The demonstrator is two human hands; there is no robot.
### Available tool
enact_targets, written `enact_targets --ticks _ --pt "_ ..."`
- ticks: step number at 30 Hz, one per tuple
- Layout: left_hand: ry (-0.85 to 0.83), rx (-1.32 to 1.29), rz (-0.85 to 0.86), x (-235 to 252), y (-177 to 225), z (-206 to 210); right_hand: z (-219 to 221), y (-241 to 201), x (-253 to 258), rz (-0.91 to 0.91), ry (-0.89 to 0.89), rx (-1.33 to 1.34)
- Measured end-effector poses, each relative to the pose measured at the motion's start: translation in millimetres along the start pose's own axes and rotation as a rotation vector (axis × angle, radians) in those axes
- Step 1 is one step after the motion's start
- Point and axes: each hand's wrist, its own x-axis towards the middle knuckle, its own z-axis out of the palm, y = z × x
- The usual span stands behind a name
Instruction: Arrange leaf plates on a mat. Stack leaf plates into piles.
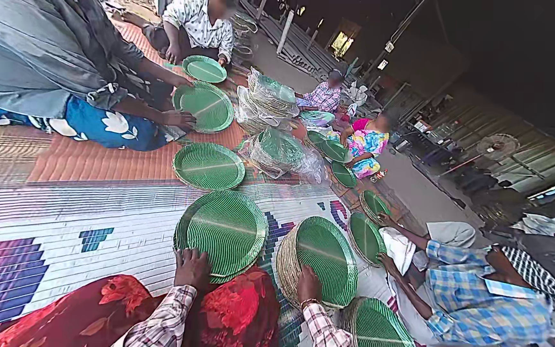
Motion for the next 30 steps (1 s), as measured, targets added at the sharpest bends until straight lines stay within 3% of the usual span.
enact_targets --ticks 7,9,11,15,18,19,21,24,25,27,30 --pt "0.037 0.083 -0.039 0 -6 4 -21 4 6 0.066 0.031 0.242" --pt "0.046 0.025 -0.043 3 -8 4 -31 -3 4 0.019 0.139 0.325" --pt "0.108 -0.147 -0.022 9 -16 3 -34 -14 -2 -0.139 0.318 0.388" --pt "0.441 -0.545 -0.012 18 -22 -9 -11 -57 -10 -0.561 0.683 0.493" --pt "0.623 -0.698 -0.086 25 -27 -19 21 -96 -10 -0.826 0.808 0.476" --pt "0.679 -0.749 -0.111 25 -30 -22 30 -109 -13 -0.907 0.775 0.447" --pt "0.758 -0.888 -0.156 20 -35 -30 44 -132 -26 -0.994 0.480 0.376" --pt "0.867 -1.065 -0.203 16 -38 -36 60 -159 -32 -0.850 -0.185 0.118" --pt "0.876 -1.065 -0.224 16 -40 -35 65 -164 -30 -0.793 -0.324 0.057" --pt "0.794 -0.939 -0.213 22 -49 -25 69 -162 -26 -0.743 -0.414 0.054" --pt "0.495 -0.571 -0.104 28 -50 -7 46 -135 -27 -0.702 -0.183 0.212"
